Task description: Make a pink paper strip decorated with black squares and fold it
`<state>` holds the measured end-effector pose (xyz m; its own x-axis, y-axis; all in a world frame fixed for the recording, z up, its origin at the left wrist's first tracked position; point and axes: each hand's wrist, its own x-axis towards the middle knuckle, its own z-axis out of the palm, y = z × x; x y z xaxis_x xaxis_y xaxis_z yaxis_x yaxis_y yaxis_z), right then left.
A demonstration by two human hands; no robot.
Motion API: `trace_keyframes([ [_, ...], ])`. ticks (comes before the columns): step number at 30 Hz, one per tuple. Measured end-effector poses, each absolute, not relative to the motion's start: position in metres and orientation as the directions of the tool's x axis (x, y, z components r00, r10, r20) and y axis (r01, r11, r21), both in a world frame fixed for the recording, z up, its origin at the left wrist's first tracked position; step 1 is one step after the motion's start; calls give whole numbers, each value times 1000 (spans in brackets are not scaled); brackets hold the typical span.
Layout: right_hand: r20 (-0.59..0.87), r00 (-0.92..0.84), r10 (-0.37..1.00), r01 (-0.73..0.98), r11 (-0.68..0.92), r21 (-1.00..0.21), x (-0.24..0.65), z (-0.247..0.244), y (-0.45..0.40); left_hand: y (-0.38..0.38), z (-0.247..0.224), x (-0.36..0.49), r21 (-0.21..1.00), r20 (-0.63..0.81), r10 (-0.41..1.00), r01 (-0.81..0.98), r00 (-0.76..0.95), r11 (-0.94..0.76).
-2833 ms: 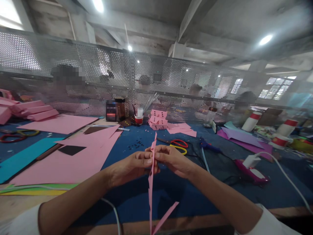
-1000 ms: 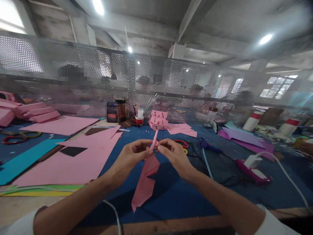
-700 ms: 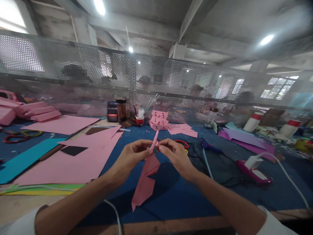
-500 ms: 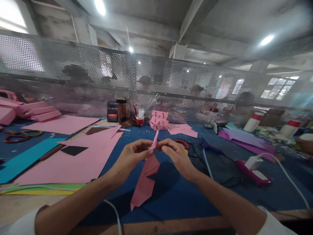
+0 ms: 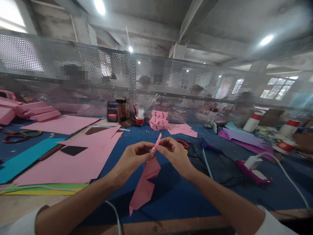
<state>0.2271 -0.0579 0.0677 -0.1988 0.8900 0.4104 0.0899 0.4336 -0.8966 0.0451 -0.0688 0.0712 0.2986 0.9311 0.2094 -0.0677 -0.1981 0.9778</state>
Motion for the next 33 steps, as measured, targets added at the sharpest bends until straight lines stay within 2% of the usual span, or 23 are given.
trace_keyframes([
  [9,415,-166,894,71,431,-900,225,66,-60,-74,78,51,976,207,937,0,282,-216],
  [15,426,-134,895,98,440,-893,225,66,-59,-75,72,53,927,357,914,51,194,-373],
  [19,413,-129,901,99,427,-899,225,66,-58,-75,69,52,899,396,892,106,217,-425],
  [28,420,-124,899,68,430,-900,225,63,-55,-72,72,50,951,279,934,73,222,-301],
  [33,389,-142,910,20,396,-918,225,63,-55,-69,72,48,986,165,950,-69,266,-152],
])
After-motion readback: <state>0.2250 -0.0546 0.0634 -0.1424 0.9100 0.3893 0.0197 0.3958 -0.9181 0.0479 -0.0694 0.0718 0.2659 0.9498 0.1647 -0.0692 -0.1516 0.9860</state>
